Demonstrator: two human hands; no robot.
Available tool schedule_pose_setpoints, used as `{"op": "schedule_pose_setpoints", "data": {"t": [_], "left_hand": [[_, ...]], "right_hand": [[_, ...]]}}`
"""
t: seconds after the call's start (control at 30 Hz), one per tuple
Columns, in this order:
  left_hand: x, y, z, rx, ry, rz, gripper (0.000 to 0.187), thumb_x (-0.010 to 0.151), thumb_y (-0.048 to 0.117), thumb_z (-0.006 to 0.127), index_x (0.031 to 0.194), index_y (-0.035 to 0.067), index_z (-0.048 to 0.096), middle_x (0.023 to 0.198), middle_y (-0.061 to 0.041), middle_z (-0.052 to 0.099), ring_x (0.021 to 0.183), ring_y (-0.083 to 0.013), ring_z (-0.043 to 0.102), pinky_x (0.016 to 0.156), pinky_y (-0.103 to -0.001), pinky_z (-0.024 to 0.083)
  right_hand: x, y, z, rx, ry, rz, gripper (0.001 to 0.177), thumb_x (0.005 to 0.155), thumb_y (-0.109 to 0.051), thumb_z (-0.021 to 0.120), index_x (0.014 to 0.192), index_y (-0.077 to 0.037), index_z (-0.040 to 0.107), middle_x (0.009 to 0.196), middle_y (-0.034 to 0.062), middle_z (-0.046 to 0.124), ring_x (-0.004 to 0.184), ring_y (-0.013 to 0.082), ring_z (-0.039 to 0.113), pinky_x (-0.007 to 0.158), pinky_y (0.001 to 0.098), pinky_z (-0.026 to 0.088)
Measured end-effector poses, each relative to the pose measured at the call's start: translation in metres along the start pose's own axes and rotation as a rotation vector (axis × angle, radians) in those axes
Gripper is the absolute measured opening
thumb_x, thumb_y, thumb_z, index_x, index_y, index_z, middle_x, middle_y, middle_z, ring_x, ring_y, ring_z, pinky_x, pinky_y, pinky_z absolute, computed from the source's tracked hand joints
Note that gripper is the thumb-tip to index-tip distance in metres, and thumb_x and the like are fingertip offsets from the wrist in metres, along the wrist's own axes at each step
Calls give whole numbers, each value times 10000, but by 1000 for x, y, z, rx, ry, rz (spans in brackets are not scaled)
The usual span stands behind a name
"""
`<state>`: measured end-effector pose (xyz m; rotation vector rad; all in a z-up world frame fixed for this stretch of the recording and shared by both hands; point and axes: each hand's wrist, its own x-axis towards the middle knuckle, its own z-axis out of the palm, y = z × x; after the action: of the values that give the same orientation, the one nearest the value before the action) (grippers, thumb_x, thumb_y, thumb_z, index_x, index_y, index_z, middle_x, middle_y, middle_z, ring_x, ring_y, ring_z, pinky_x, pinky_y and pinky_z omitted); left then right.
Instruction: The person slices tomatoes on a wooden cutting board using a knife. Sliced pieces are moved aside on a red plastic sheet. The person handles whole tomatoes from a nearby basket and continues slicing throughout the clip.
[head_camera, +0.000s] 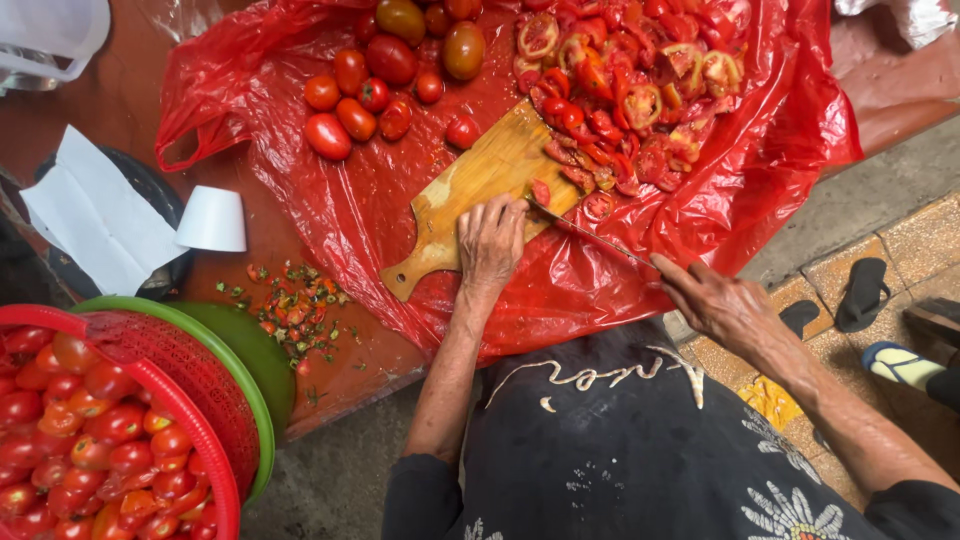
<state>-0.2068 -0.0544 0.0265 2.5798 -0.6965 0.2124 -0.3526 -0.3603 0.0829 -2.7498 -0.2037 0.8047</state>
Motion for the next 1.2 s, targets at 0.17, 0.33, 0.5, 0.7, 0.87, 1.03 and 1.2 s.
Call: {"op": "schedule_pose_setpoints", "data": {"t": [0.17,0.33,0.5,0.7,0.87,1.03,1.2], "left_hand": [[-3,3,-1,2,10,7,215,936,154,744,1133,143,662,1176,-19,635,997,-200,599,877,-384,431],[1,1,2,22,-5,25,274,937,165,749,1193,135,656,1167,-17,633,976,-200,589,869,-386,427],[-1,1,3,78,-25,35,337,925,166,752,1250,149,662,1167,-27,629,982,-206,586,853,-386,423],[-5,2,6,77,-11,41,381,934,156,747,1300,175,644,1166,-17,631,974,-201,583,855,-390,416],[-1,-6,8,35,-70,-7,259,1003,247,675,1255,190,655,1093,-17,636,962,-170,599,797,-381,476],[43,-61,-9,-183,-49,-444,301,1046,231,544,1319,103,560,1254,-153,579,993,-235,627,802,-370,573],[73,-79,6,-4,-12,-238,453,928,177,681,1351,85,545,1258,-165,597,1027,-293,641,861,-434,581]], "right_hand": [[-11,-4,1,167,249,-4,486,1030,-360,501,1499,-243,456,1001,116,676,641,304,679,517,415,563],[10,-22,-5,183,80,80,505,1026,-369,489,1512,-252,424,986,128,660,571,270,656,453,403,554],[24,-30,-4,68,87,19,538,1043,-344,474,1568,-260,397,889,128,627,559,271,624,467,432,525],[-1,-8,-19,77,168,37,498,1004,-382,482,1497,-323,433,923,101,655,605,292,643,471,434,525],[7,-12,-24,285,104,138,468,1050,-352,409,1517,-319,419,1041,149,654,548,269,636,405,389,545],[9,-37,-10,290,-98,59,535,1017,-416,403,1550,-371,396,1233,116,601,511,257,650,441,365,589],[32,-34,-2,274,293,-70,483,1040,-373,478,1509,-256,455,1028,167,693,539,265,636,420,391,542]]}}
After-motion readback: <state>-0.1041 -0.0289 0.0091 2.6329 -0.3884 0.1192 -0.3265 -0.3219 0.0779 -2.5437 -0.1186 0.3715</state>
